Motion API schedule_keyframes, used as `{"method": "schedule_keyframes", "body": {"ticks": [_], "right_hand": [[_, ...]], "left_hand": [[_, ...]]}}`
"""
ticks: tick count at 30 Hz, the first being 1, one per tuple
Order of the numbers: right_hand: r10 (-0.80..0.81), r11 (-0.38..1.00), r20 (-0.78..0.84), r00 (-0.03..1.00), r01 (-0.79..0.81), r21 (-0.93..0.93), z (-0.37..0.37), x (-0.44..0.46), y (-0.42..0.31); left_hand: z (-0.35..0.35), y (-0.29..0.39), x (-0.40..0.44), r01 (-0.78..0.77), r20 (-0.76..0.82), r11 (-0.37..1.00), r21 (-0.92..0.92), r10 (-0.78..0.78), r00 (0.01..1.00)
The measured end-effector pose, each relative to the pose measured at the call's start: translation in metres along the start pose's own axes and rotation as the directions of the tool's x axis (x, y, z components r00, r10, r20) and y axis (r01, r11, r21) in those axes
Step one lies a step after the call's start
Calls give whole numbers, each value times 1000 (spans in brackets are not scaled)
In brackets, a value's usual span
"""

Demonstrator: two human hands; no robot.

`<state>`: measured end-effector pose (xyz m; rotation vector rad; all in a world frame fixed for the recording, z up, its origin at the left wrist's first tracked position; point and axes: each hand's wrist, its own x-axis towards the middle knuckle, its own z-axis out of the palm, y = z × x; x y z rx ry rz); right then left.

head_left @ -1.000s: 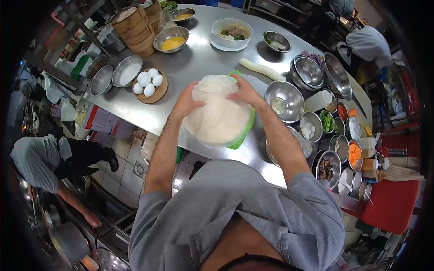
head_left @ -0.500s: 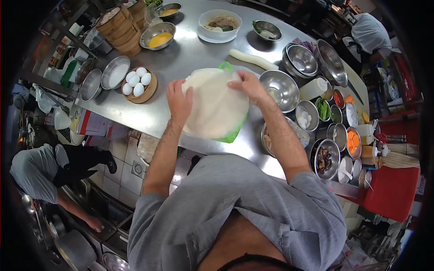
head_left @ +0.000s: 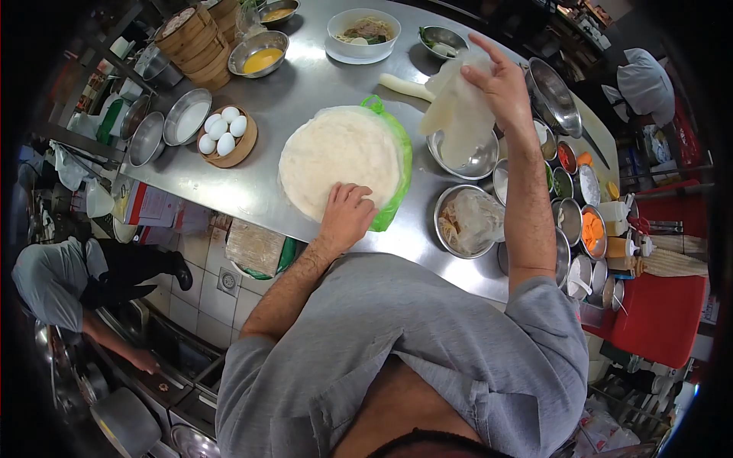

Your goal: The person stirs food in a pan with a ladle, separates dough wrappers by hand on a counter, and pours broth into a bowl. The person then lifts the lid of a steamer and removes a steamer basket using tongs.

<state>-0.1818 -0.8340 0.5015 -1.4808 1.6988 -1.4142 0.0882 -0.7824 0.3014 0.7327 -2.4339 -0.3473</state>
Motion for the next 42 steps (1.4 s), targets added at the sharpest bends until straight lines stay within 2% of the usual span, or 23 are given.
{"method": "schedule_keyframes", "body": {"ticks": [2,4,5,7,10,12,15,18,19,20,22,25,27,28,30,32,34,36,37,38,39,40,42], "right_hand": [[60,997,33,998,-62,49,-6,-1,4],[79,995,24,997,-81,56,-10,-2,3],[102,993,14,995,-102,63,-12,-4,2],[117,990,-2,993,-116,80,-18,-5,-4],[129,988,-3,992,-128,92,-22,-8,-19],[122,989,13,992,-123,88,-19,-9,-24],[62,998,138,988,-62,-2,-1,-7,-25],[78,993,180,981,-91,69,26,-6,-29],[102,974,201,974,-140,181,33,-7,-37],[96,974,206,974,-134,182,40,-9,-43],[154,807,149,977,-211,552,50,-11,-50],[229,718,117,966,-249,650,71,-27,-26],[304,663,116,946,-297,687,98,-51,16],[332,658,141,933,-336,674,114,-64,48],[413,795,201,888,-459,397,144,-95,120],[426,800,229,875,-483,357,150,-116,130],[436,806,256,863,-501,316,150,-118,136],[330,898,173,928,-365,247,148,-117,136],[328,898,167,930,-361,250,145,-115,141],[221,973,154,963,-229,36,142,-114,142],[110,980,167,980,-79,-181,141,-112,144],[103,981,171,980,-72,-180,142,-111,145],[-215,821,-12,976,174,-544,139,-107,111]], "left_hand": [[4,-3,1,-17,-42,999,29,18,999],[5,-3,4,127,-190,977,-174,-160,969],[-1,-1,8,125,-191,977,-172,-158,969],[-16,1,14,394,-112,767,-506,-511,852],[-49,-9,26,381,-205,730,-567,-573,794],[-67,-29,30,307,-318,734,-606,-578,752],[-100,-71,34,250,-394,727,-640,-590,705],[-134,-105,37,188,-474,761,-621,-555,684],[-143,-115,37,177,-467,732,-657,-581,667],[-152,-118,40,176,-474,735,-655,-581,662],[-171,-122,46,209,-503,772,-600,-568,652],[-178,-139,46,245,-505,810,-533,-537,676],[-178,-144,48,273,-514,832,-483,-522,681],[-175,-146,50,264,-525,849,-459,-498,690],[-174,-147,53,256,-532,865,-432,-474,701],[-173,-144,58,312,-484,849,-426,-505,714],[-170,-145,65,298,-491,858,-418,-489,721],[-167,-143,72,281,-489,867,-411,-470,735],[-167,-141,76,292,-480,877,-382,-458,748],[-168,-140,78,304,-471,885,-352,-449,760],[-169,-140,82,303,-475,887,-350,-446,758],[-169,-140,86,286,-483,894,-346,-431,762],[-170,-131,92,273,-495,899,-341,-419,761]]}}
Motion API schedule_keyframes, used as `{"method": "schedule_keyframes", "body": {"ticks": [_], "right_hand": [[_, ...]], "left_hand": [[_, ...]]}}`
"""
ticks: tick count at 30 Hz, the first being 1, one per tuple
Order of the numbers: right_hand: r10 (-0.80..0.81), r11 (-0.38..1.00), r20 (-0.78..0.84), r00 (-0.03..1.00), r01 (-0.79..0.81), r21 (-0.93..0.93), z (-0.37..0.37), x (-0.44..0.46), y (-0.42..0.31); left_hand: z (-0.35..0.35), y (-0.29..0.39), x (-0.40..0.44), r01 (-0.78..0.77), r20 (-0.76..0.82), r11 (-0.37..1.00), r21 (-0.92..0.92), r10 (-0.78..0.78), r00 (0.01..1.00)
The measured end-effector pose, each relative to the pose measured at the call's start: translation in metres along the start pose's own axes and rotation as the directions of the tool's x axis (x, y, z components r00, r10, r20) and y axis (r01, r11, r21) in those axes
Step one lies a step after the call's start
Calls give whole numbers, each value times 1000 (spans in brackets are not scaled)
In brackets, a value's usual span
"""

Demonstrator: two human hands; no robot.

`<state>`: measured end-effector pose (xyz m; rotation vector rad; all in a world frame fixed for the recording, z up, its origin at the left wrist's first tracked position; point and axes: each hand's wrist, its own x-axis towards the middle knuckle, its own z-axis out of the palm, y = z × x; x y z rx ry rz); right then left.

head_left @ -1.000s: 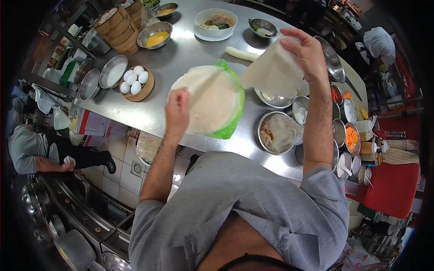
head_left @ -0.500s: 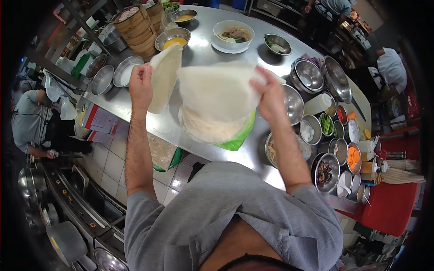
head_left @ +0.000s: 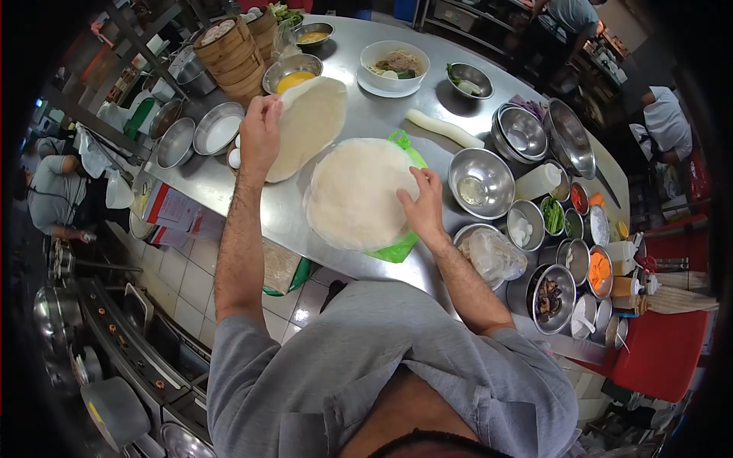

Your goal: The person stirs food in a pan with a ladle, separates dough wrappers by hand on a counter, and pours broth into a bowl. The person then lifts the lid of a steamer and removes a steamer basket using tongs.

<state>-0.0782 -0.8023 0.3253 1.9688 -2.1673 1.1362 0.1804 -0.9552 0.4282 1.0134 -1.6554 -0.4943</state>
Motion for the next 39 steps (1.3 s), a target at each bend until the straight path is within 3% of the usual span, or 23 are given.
{"method": "schedule_keyframes", "body": {"ticks": [1,2,3,4,6,9,10,12,13,14,16,18,20,23,27,29,30,32,33,35,36,38,39], "right_hand": [[-5,1000,0,1000,5,1,-6,9,-10],[207,827,238,949,-300,476,-11,19,-19],[250,370,529,811,-585,721,-13,24,-23],[252,370,529,810,-586,721,-14,23,-23],[87,-344,693,716,-631,695,-17,21,-21],[23,-441,660,751,-585,681,-18,4,-15],[32,-442,667,745,-588,678,-12,-4,-9],[123,-399,668,734,-580,711,-5,-20,1],[98,-440,653,751,-556,705,-9,-25,4],[111,-439,657,746,-556,706,-12,-29,5],[113,-124,608,786,-596,794,-15,-33,3],[157,-123,628,762,-616,778,-9,-31,6],[267,123,580,770,-624,772,3,-33,13],[402,75,566,719,-642,763,6,-32,13],[432,23,591,681,-663,748,5,-19,16],[403,129,540,739,-630,766,4,-15,20],[399,131,539,742,-628,767,3,-13,18],[399,283,547,735,-667,690,-2,-11,18],[402,285,545,736,-666,690,-2,-12,19],[396,239,520,757,-632,738,2,-13,20],[400,237,516,758,-629,740,4,-13,22],[423,245,553,718,-678,693,8,-13,24],[424,242,552,718,-677,695,10,-12,24]], "left_hand": [[3,10,-2,-60,8,998,10,60,998],[6,22,-5,-121,19,992,19,121,993],[11,34,-16,-89,74,996,14,88,993],[18,47,-30,-160,129,987,33,154,979],[36,60,-68,-329,232,944,18,316,920],[73,51,-142,100,422,988,-119,-41,906],[82,44,-159,112,429,986,-122,-49,902],[98,32,-189,369,545,924,-101,-258,797],[108,20,-201,329,467,923,-198,-207,860],[110,20,-201,339,476,919,-202,-210,854],[111,17,-196,456,441,851,-258,-317,840],[110,17,-191,482,429,848,-221,-359,829],[108,19,-188,365,390,923,-117,-296,872],[114,13,-190,355,245,932,-70,-329,912],[118,29,-185,384,314,915,-125,-331,890],[123,47,-176,97,279,992,75,-115,954],[124,45,-172,95,275,993,76,-112,955],[130,36,-163,-219,474,953,211,96,875],[134,27,-163,-220,474,953,207,99,875],[135,12,-160,48,358,999,1,-45,933],[133,10,-160,45,361,999,0,-41,932],[126,11,-161,438,192,887,-145,-409,892],[130,5,-166,454,129,872,-185,-436,891]]}}
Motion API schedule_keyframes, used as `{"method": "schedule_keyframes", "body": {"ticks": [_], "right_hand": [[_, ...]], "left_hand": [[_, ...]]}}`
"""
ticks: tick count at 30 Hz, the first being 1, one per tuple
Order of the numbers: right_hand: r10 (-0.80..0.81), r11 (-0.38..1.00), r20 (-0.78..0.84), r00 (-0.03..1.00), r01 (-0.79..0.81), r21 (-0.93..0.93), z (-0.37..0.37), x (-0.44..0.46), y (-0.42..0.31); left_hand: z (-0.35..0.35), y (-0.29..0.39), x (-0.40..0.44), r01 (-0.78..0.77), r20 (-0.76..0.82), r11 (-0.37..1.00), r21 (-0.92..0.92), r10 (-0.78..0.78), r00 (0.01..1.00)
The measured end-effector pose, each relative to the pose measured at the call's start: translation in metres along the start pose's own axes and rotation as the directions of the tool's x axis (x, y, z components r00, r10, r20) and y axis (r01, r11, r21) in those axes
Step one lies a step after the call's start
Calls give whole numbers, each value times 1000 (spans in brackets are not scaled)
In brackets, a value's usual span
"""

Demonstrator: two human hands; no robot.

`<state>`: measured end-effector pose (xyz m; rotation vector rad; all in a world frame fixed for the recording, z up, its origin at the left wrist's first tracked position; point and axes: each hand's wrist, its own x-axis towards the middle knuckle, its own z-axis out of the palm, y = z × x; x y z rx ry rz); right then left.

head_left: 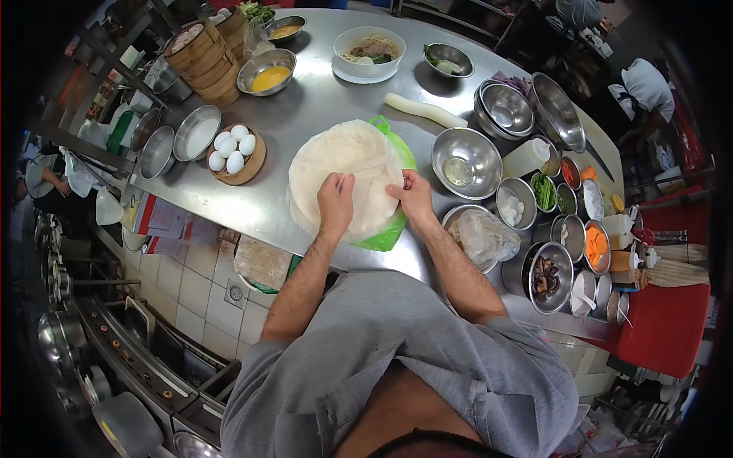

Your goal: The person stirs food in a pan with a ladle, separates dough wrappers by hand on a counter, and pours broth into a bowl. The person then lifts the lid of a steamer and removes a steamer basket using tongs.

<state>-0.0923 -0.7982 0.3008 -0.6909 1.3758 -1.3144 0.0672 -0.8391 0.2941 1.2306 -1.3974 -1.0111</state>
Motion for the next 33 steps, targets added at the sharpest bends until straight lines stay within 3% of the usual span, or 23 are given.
{"method": "schedule_keyframes", "body": {"ticks": [2,4,6,9,13,15,19,21,23,25,28,30,33], "right_hand": [[-99,979,-27,995,92,-179,5,4,-5],[-132,978,-17,991,128,-168,9,11,-18],[-169,974,-3,986,166,-154,10,22,-24],[-103,989,103,989,113,-98,11,31,-30],[-156,978,203,967,180,-108,11,25,-33],[-173,977,221,960,195,-84,8,26,-29],[-182,981,307,934,195,-12,1,23,-32],[-170,985,347,922,168,35,1,20,-42],[64,998,221,973,-61,-22,1,20,-51],[5,999,203,979,5,-48,1,30,-40],[-56,991,160,986,75,-112,0,39,-27],[-55,986,129,990,74,-152,-5,42,-19],[-109,982,110,988,124,-142,-13,51,-7]], "left_hand": [[-3,-1,0,-16,50,998,63,13,999],[-5,1,0,-29,99,992,120,17,995],[-6,6,8,-162,271,961,225,98,958],[1,18,18,-153,289,984,92,121,950],[7,35,34,-161,361,972,172,90,928],[10,39,43,105,506,994,-2,-89,858],[14,33,48,-13,551,996,83,-35,834],[14,34,47,358,578,921,-154,-210,788],[14,35,47,435,588,890,-139,-280,759],[16,37,43,509,594,852,-123,-347,726],[21,31,36,398,508,911,-105,-295,809],[23,15,36,83,347,995,60,-99,933],[15,3,37,155,201,988,-16,-149,968]]}}
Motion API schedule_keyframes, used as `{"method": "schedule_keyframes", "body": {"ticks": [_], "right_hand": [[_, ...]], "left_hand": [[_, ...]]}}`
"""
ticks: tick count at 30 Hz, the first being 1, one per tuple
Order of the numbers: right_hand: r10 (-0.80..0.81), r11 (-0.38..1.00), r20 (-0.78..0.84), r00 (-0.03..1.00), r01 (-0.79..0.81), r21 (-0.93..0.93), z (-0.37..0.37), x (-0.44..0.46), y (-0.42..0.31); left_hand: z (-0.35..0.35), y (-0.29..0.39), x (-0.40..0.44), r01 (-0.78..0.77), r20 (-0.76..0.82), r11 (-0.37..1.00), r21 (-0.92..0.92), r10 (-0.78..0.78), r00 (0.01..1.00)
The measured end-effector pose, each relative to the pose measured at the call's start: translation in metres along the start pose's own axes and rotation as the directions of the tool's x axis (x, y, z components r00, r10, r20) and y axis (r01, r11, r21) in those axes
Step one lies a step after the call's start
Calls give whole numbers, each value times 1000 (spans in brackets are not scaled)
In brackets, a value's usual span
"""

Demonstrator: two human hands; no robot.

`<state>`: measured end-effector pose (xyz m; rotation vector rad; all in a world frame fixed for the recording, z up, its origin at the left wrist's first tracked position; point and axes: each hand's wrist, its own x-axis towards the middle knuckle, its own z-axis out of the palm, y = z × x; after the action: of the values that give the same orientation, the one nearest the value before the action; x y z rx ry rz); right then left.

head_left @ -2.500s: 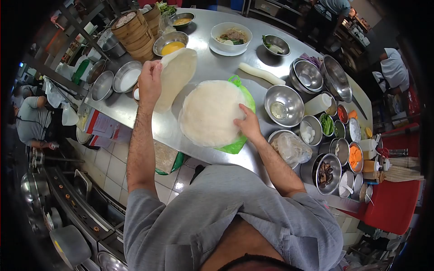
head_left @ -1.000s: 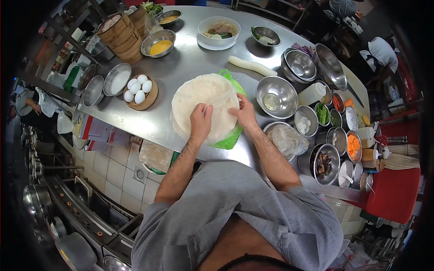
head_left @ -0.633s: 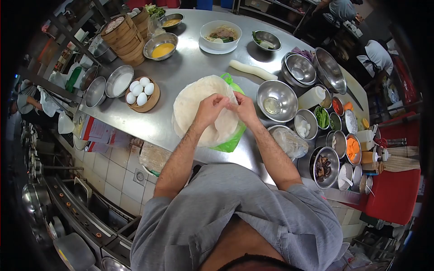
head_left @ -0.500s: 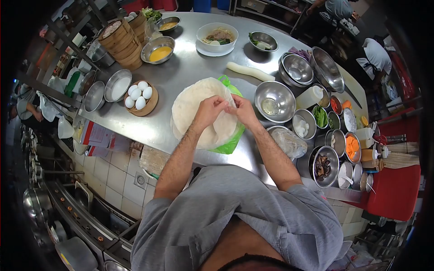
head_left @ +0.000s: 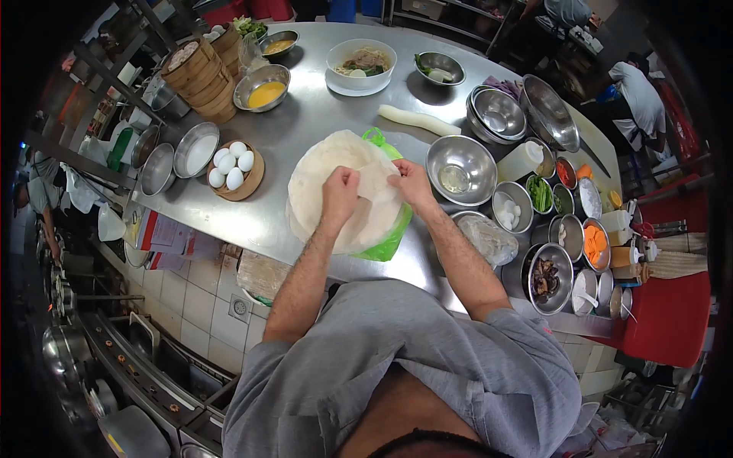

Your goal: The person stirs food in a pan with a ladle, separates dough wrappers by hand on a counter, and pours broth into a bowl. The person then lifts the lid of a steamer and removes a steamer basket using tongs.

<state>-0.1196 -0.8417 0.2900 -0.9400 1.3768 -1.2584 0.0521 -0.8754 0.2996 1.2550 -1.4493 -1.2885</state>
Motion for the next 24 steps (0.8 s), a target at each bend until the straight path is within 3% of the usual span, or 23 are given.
{"method": "schedule_keyframes", "body": {"ticks": [4,6,8,10,12,13,15,16,19,21,24], "right_hand": [[-27,984,-28,999,21,-178,-3,10,8],[-60,970,1,998,58,-236,1,16,0],[-107,922,106,989,138,-362,8,22,-21],[-77,907,109,991,115,-404,14,20,-38],[-48,890,117,992,95,-446,20,21,-48],[-45,883,106,993,90,-460,22,19,-50],[-46,874,97,994,87,-478,21,17,-51],[-43,870,76,996,75,-488,19,13,-51],[-49,889,17,999,52,-454,5,23,-27],[-53,913,-20,998,40,-406,3,24,-22],[-133,826,-40,990,89,-556,10,24,-31]], "left_hand": [[-15,-12,-5,91,-61,991,-94,-97,993],[-16,-4,-11,-80,28,977,199,75,997],[-12,10,-13,-102,62,964,244,89,994],[-6,24,-12,-130,88,948,291,109,990],[3,33,-7,-297,-13,943,148,302,953],[0,34,-2,-294,-20,944,148,300,954],[-9,32,10,-227,180,922,314,177,968],[-11,29,11,-227,178,923,312,178,968],[-17,17,11,-267,51,927,265,263,963],[-25,11,4,-156,-112,960,231,186,976],[-24,4,-8,-117,-122,968,221,146,982]]}}
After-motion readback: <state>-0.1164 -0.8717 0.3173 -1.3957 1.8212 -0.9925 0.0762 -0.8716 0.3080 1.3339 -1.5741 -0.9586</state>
